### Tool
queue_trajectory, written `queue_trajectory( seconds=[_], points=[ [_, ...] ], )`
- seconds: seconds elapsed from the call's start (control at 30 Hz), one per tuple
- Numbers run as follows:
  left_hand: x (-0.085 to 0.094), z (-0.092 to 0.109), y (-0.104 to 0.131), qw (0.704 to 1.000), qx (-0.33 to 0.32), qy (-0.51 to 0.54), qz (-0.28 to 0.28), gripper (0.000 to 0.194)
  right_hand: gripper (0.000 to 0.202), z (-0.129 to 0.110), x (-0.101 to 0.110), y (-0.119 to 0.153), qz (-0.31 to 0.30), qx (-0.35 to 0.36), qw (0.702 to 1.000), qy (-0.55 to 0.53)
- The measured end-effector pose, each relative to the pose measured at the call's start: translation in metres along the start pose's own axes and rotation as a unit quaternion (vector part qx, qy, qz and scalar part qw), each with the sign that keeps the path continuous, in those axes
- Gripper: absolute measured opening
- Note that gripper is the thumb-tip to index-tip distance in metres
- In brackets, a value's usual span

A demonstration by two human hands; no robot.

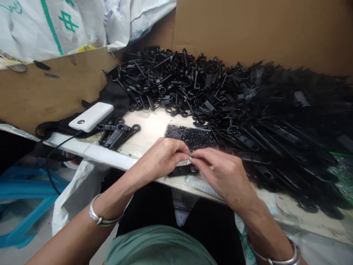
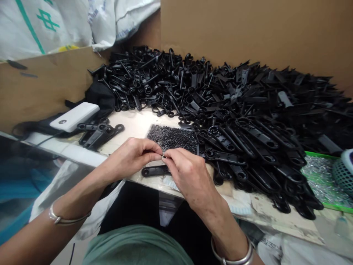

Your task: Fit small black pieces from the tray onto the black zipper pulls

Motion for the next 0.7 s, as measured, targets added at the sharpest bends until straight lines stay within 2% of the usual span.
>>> queue_trajectory(
  seconds=[0.23, 0.33, 0.43, 0.53, 0.6, 0.7],
  points=[
    [-0.004, 0.004, 0.003, 1.0, -0.001, 0.01, -0.017, 0.015, 0.014, -0.006, -0.002, 0.007, -0.027, 0.028, 0.998, 0.051],
    [-0.006, 0.004, 0.005, 1.0, 0.011, 0.019, -0.014, 0.015, 0.015, -0.01, -0.002, 0.01, -0.011, 0.042, 0.998, 0.044],
    [-0.007, 0.004, 0.006, 0.999, 0.017, 0.029, -0.002, 0.013, 0.017, -0.01, 0.0, 0.013, 0.026, 0.03, 0.999, -0.014],
    [-0.009, 0.004, 0.006, 0.999, 0.01, 0.036, 0.01, 0.013, 0.018, -0.002, -0.001, 0.016, 0.043, -0.026, 0.994, -0.094],
    [-0.011, 0.003, 0.006, 0.999, 0.015, 0.049, 0.014, 0.013, 0.014, 0.007, -0.004, 0.018, 0.039, -0.09, 0.983, -0.153],
    [-0.016, -0.001, 0.008, 0.995, 0.038, 0.095, 0.018, 0.013, 0.01, 0.021, -0.011, 0.022, 0.042, -0.199, 0.942, -0.267]
  ],
)
Point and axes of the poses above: each hand's wrist, its own y-axis away from the middle knuckle, its own x-axis out of the back of the hand, z = x × y, the point moved 6 cm from there along -y, towards the middle knuckle, and after that the axes turned 3 degrees about -z, right-handed, at the moved point
